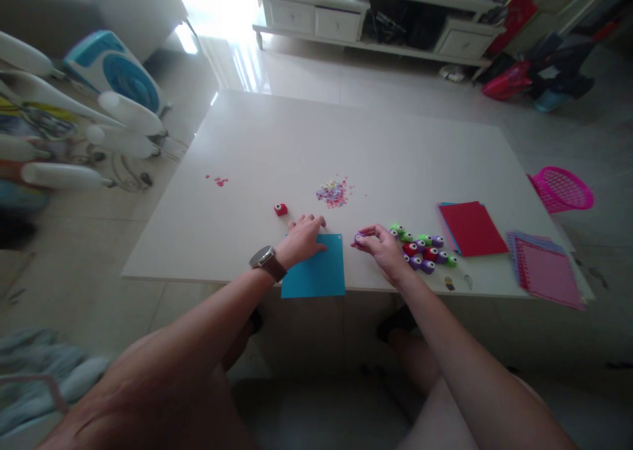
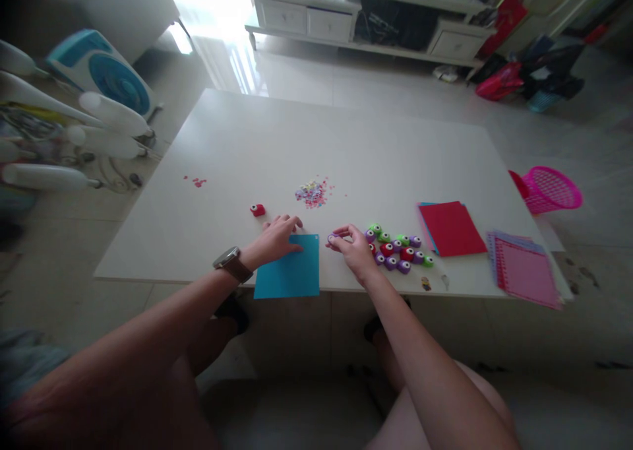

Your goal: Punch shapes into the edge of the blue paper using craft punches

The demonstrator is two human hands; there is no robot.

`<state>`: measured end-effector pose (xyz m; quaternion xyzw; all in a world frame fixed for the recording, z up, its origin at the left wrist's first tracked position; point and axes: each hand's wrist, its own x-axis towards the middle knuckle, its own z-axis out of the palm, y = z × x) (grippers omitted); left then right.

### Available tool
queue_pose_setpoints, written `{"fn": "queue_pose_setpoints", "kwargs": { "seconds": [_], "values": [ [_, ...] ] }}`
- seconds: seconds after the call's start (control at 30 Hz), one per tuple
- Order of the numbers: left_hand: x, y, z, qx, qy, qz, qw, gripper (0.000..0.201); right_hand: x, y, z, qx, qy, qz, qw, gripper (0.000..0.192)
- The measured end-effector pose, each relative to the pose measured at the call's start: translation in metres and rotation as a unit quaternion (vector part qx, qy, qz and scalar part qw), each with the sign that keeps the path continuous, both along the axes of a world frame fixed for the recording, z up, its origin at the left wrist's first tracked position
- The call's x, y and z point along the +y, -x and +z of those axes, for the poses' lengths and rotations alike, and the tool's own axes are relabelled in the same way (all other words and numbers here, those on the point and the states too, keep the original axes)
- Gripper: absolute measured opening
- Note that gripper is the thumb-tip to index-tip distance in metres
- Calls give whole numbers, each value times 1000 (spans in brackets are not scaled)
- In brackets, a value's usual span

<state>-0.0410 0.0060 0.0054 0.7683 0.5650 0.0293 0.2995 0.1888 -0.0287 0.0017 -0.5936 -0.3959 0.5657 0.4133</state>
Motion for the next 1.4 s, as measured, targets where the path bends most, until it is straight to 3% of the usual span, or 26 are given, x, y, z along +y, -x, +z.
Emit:
{"fn": "queue_pose_setpoints", "kwargs": {
  "seconds": [0.27,0.47,0.7,1.4],
  "values": [
    [6,1,1,3,22,-13,1000,33,4,-5,-2,-137,-29,73,987,37],
    [11,2,-7,-84,0,-54,995,18,4,-8,-4,-154,-52,137,977,37],
    [12,0,-1,-135,8,-42,990,17,4,-10,-7,-151,-67,138,977,37],
    [12,0,-1,-140,18,-36,989,20,3,-10,-4,-162,-64,139,975,29]
  ]
}}
